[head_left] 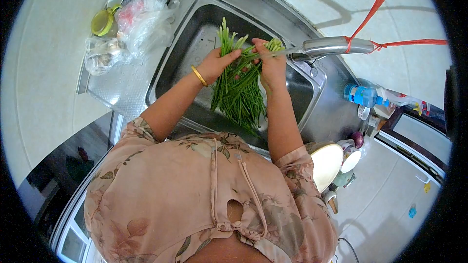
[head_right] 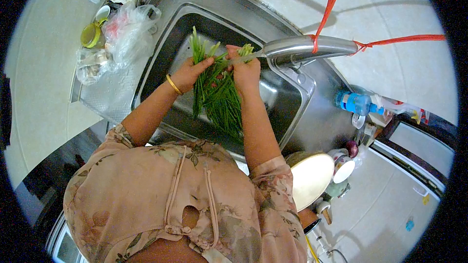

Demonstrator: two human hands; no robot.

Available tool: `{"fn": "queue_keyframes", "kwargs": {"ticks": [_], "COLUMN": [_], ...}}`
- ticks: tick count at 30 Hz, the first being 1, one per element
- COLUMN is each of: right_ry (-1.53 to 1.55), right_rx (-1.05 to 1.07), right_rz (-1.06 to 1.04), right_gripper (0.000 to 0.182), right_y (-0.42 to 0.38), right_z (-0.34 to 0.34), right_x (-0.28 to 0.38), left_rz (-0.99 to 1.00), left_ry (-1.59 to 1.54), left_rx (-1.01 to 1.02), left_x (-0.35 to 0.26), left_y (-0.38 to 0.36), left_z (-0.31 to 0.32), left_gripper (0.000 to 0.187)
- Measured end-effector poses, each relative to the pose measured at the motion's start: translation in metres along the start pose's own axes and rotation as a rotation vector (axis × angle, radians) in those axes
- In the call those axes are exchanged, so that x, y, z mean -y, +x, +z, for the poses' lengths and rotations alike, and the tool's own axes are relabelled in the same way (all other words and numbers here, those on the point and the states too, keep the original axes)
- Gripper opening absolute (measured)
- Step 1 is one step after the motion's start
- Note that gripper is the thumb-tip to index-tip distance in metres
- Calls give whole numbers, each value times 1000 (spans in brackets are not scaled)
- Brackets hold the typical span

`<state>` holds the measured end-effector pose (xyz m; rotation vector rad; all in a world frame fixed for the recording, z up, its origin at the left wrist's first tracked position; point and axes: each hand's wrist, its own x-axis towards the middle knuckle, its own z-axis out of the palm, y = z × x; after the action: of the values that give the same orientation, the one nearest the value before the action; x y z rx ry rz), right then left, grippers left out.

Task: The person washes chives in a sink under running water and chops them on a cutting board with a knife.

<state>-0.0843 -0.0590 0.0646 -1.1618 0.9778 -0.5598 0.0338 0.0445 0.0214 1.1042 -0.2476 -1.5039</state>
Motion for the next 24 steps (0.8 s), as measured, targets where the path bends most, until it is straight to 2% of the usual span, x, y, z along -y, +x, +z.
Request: {"fn": "queue_keyframes", "kwargs": {"ticks": [7, 10, 16, 19, 24], "right_ry": [-18, -19, -40, -131, -102], "right_rx": [91, 109, 82, 123, 156], "right_rz": [71, 60, 49, 95, 84], "right_gripper": [19, 18, 20, 19, 18], "right_y": [-6, -6, -3, -3, -3], "right_z": [4, 4, -1, -5, -5], "right_x": [2, 2, -13, -14, -15], "left_rz": [81, 4, -48, -63, -106], "left_ry": [268, 223, 262, 316, 319], "left_rx": [61, 79, 120, 149, 203], "left_x": [1, -4, -10, -7, -18], "left_y": [1, -2, -4, -1, -4], "left_z": [0, 3, 1, -3, 3], "left_gripper": [33, 32, 34, 36, 34]}}
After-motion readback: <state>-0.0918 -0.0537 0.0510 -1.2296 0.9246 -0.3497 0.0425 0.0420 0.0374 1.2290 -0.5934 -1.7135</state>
